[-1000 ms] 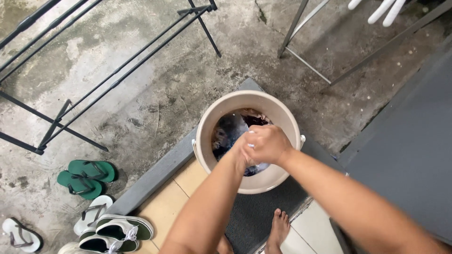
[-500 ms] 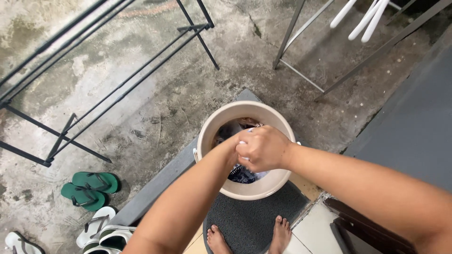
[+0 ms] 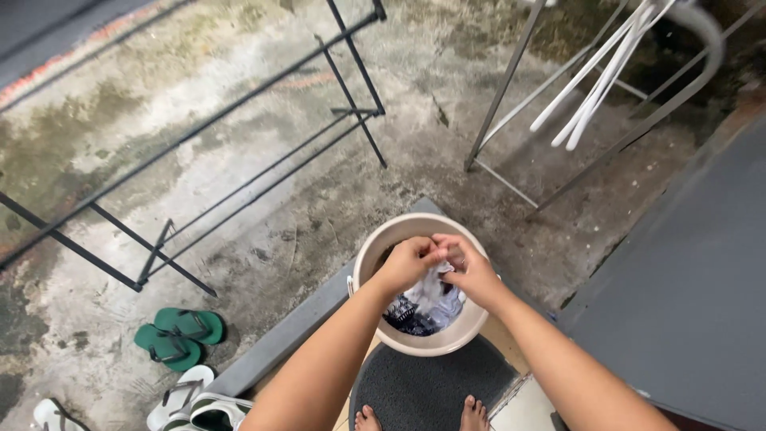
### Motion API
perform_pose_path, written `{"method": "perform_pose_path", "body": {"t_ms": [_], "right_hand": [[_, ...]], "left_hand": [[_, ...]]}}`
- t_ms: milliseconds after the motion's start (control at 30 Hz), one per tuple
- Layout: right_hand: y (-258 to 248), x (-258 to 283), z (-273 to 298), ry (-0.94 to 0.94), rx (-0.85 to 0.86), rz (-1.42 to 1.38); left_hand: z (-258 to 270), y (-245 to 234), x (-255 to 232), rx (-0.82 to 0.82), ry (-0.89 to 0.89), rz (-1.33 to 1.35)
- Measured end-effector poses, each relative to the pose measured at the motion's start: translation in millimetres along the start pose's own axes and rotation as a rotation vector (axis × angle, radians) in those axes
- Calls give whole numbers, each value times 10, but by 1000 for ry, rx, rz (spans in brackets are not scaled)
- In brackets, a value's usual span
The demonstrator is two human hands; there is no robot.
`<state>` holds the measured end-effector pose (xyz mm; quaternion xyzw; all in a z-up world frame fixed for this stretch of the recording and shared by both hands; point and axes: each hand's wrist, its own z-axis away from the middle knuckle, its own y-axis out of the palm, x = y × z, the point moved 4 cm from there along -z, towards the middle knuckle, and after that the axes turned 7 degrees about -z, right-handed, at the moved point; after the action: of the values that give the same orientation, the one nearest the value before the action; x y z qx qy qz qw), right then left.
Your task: The recorder takes wet clothes from a bucket, wrings them out, and hangs them on a drying rack.
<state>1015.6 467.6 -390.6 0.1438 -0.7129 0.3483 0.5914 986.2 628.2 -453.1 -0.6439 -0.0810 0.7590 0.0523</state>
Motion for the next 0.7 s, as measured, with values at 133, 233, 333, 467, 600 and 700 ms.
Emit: {"method": "perform_pose_path", "body": {"t_ms": [133,233,333,467,600,700], "right_hand": [[-230,662,-122,214,112,-454],[-563,1099,-202,279,184,108],[-839,1523,-254,180,507,831],[-1169,1945,-338,206,546,897],[-1114,2485,-449,180,322,861],[-872,2478,-493,198,693,1336]], "left_hand": [[147,-223,-793,27,68,-226],[209,-427,-1233,64,105,-383],[374,-731,-1742,311,206,-758],[528,-1170,-2208,498,190,-1376],[536,-1302,-2616,432,275,-1514],[292,-1386,-2648,449,184,-1710]]}}
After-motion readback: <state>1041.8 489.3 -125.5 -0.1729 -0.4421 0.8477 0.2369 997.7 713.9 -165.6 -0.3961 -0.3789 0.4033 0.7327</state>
